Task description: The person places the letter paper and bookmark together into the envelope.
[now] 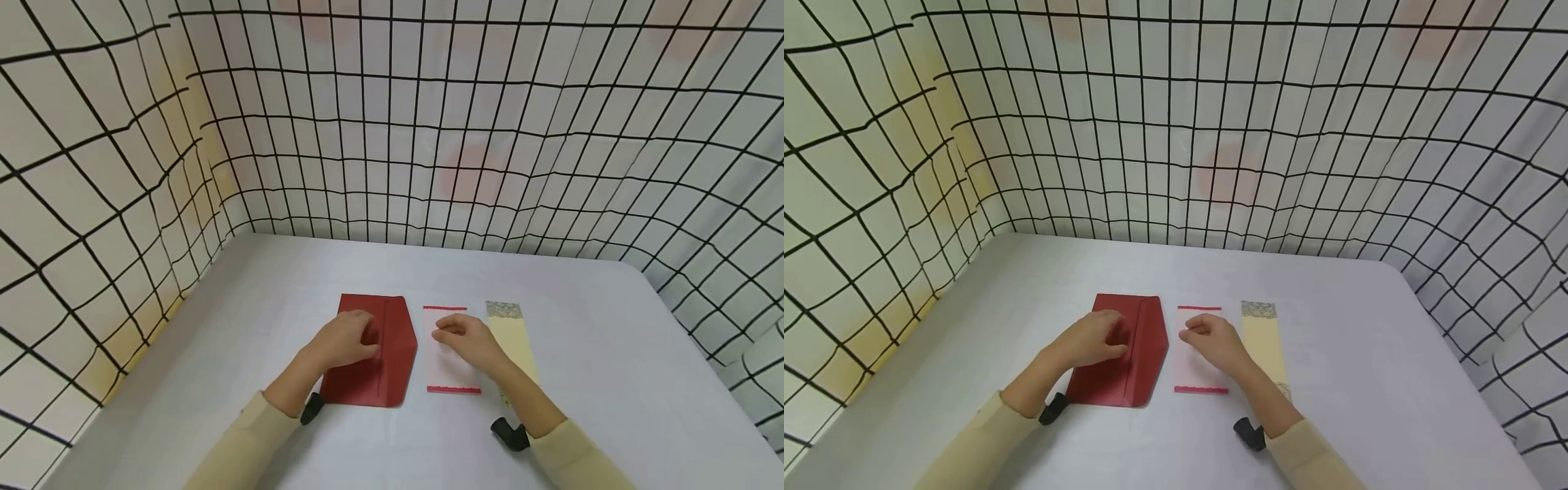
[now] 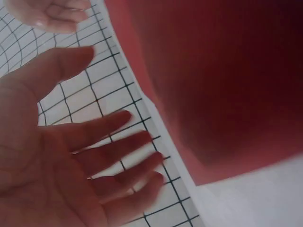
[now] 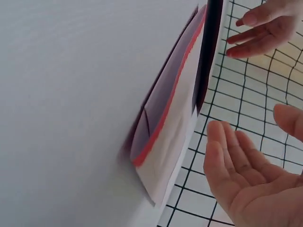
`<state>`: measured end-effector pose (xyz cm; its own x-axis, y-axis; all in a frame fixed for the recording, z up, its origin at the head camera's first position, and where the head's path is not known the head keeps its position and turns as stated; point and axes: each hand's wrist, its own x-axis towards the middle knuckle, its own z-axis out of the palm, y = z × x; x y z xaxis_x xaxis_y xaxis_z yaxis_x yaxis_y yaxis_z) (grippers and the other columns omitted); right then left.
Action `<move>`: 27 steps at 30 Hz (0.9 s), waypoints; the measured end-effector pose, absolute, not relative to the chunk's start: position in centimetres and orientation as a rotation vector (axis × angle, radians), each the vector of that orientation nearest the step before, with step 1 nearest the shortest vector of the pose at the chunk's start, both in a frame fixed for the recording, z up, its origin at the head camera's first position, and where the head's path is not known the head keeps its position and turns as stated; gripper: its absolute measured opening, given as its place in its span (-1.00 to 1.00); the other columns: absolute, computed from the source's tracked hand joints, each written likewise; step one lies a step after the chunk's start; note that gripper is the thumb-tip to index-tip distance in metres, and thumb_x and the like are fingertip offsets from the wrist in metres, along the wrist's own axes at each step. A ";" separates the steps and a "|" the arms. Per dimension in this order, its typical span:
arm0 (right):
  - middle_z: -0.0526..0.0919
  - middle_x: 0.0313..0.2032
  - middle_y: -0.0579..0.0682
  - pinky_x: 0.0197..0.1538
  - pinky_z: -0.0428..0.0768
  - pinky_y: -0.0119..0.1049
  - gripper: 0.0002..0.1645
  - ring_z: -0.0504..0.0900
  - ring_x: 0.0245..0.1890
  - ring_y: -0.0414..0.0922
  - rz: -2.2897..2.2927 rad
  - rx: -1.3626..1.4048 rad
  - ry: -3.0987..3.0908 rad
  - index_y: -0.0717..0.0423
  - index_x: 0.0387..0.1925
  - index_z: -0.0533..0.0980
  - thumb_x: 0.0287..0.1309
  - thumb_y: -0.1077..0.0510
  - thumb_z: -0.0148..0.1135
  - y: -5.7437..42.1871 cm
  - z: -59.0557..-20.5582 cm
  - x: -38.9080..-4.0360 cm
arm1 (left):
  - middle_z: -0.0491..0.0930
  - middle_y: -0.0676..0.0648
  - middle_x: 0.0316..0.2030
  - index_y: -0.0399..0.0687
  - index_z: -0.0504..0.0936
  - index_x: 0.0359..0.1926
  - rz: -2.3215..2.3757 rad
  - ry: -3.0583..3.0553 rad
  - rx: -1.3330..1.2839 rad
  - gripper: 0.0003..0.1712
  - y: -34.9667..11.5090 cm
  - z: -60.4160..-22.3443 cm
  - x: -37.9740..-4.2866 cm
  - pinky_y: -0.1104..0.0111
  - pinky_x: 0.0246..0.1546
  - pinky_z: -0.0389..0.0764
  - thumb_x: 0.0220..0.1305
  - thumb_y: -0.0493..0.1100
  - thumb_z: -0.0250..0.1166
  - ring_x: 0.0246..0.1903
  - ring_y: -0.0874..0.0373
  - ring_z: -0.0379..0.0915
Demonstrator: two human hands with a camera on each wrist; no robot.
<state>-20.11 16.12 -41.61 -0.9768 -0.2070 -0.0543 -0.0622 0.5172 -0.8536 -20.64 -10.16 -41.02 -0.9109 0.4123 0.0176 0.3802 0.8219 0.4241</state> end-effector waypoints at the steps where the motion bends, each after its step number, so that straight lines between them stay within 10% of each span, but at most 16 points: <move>1: 0.68 -0.19 0.01 -0.13 0.61 -0.21 -0.56 0.64 -0.19 -0.07 -1.461 -0.202 2.580 0.29 0.00 0.55 0.26 0.03 0.29 16.0 -41.7 -20.3 | 0.54 -0.15 0.00 -0.28 0.51 0.13 0.632 2.914 0.606 -0.39 -10.0 -41.0 -20.7 0.18 -0.20 0.61 0.13 -0.05 0.42 -0.06 -0.01 0.42; 10: 0.69 -0.29 0.04 -0.11 0.60 -0.21 -0.60 0.67 -0.32 -0.11 -1.447 -0.053 2.492 0.36 -0.05 0.56 0.24 0.09 0.27 14.1 -42.4 -21.1 | 0.13 -0.50 0.33 -0.34 0.15 0.40 0.533 2.825 0.183 0.04 -8.1 -41.1 -20.9 -0.01 -0.16 0.62 0.08 0.10 0.42 0.13 -0.50 0.24; 27: 0.67 -0.53 0.05 -0.34 0.63 -0.36 -0.81 0.65 -0.57 -0.17 -1.442 0.020 2.424 0.40 -0.26 0.61 0.22 0.29 0.19 11.5 -43.2 -22.1 | 0.24 -0.50 0.25 -0.19 0.11 0.47 0.431 2.873 0.061 0.18 -6.8 -41.4 -20.7 0.02 -0.19 0.64 -0.09 0.07 0.53 0.11 -0.43 0.28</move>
<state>-22.09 11.51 -43.23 -0.9488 -0.1496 -0.2781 0.1730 0.4906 -0.8540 -20.73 -6.82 -41.35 -0.9714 0.0754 -0.2250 0.0060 0.9557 0.2943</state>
